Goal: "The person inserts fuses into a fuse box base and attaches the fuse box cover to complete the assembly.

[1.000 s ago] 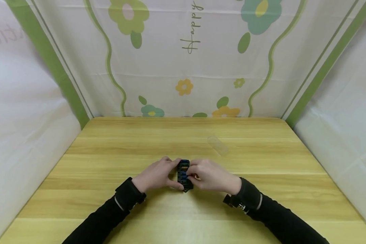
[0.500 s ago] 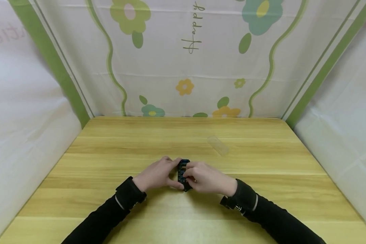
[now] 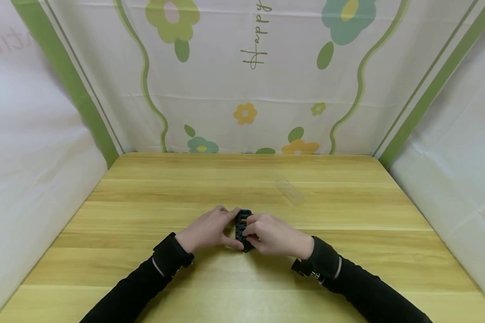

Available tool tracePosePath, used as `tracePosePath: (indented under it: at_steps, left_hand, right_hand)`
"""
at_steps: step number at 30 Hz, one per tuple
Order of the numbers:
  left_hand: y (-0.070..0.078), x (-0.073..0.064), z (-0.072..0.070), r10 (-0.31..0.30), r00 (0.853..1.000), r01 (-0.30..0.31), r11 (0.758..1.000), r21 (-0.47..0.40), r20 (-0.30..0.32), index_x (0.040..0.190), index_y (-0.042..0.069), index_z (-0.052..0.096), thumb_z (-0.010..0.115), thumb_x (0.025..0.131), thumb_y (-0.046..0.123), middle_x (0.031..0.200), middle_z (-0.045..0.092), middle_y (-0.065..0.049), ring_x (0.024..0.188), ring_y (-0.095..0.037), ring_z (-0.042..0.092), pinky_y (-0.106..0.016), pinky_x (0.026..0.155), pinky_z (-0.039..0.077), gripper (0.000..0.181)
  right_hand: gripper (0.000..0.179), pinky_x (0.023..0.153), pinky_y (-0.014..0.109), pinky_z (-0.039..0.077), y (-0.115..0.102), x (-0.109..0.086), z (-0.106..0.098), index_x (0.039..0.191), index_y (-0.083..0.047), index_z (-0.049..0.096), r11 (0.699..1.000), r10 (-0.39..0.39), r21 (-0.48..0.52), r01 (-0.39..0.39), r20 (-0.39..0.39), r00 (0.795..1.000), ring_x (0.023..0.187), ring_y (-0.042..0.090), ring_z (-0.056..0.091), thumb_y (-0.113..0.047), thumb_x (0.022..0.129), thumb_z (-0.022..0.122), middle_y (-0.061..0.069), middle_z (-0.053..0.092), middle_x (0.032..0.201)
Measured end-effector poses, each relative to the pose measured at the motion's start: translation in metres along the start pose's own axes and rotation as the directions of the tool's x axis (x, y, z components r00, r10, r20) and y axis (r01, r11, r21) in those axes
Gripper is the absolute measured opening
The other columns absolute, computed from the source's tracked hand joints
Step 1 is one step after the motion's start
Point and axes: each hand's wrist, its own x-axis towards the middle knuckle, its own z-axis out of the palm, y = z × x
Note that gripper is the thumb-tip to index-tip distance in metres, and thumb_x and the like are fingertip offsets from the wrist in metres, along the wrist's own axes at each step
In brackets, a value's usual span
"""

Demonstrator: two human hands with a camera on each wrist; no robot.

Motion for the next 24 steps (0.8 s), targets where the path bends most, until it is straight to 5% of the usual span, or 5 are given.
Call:
tracePosePath:
  at_steps: [24]
  left_hand:
    - [-0.001, 0.001, 0.001, 0.016, 1.000, -0.016, 1.000, -0.013, -0.007, 0.150, 0.005, 0.041, 0.072, 0.076, 0.066, 0.121, 0.058, -0.015, 0.102, -0.021, 0.053, -0.033, 0.076, 0.046, 0.101]
  right_hand:
    - [0.025, 0.054, 0.018, 0.028, -0.015, 0.005, 0.005, 0.069, -0.015, 0.065, 0.987, 0.078, -0.140, -0.080, -0.015, 0.997, 0.058, 0.007, 0.032, 0.002, 0.087, 0.065, -0.005, 0.039, 0.068]
